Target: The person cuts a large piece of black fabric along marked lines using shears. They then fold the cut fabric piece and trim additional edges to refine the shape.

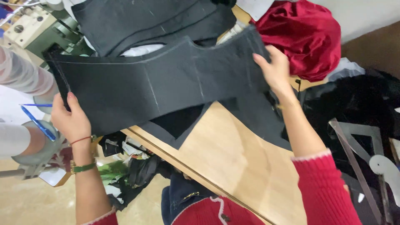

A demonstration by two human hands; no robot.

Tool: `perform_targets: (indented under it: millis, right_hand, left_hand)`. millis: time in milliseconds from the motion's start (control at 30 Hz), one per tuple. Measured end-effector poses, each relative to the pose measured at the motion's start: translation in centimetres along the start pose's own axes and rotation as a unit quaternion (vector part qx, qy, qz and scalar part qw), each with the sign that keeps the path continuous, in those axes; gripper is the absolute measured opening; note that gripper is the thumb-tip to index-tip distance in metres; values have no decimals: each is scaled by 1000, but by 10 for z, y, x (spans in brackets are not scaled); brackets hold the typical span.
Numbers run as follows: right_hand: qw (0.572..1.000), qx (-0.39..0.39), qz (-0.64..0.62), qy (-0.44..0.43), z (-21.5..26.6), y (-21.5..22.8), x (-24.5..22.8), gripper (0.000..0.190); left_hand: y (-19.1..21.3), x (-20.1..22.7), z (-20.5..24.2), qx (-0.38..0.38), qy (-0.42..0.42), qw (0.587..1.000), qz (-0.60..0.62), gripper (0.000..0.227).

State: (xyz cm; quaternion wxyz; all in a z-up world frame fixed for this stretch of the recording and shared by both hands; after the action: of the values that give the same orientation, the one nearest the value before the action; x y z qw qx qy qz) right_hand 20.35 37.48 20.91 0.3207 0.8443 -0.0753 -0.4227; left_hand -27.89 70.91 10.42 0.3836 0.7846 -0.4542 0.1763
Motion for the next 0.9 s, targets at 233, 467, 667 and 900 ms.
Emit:
perform_targets:
  millis: [233, 467, 667, 900]
  right_hand:
    - [996, -1, 69, 49, -48, -129, 29, 19]
    - [993, -7, 109, -39, -47, -145, 100, 21]
    - [995, -68, 54, -47, -50, -128, 102, 27]
    - [988, -95, -11, -124, -40, -145, 122, 30]
  left_hand:
    - [-30, -45, 23, 40, 19, 993, -109, 23]
    - [-29, -59, 33, 28, 23, 995, -88, 18]
    - [-42, -68, 26, 23, 24, 992, -122, 22]
    - [-48, -103, 41, -8, 92, 980, -177, 44]
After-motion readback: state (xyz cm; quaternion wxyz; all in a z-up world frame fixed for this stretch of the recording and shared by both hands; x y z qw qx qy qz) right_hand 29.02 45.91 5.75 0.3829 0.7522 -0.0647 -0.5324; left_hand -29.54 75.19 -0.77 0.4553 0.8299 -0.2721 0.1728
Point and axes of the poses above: each hand's wrist, its own z-axis away from the middle knuckle, its own y-axis out of the back of the hand, x = y × z, the point moved 2 cm from there along -z, towards the middle knuckle, and after that the axes turned 13 degrees about x, right-handed, at the moved point
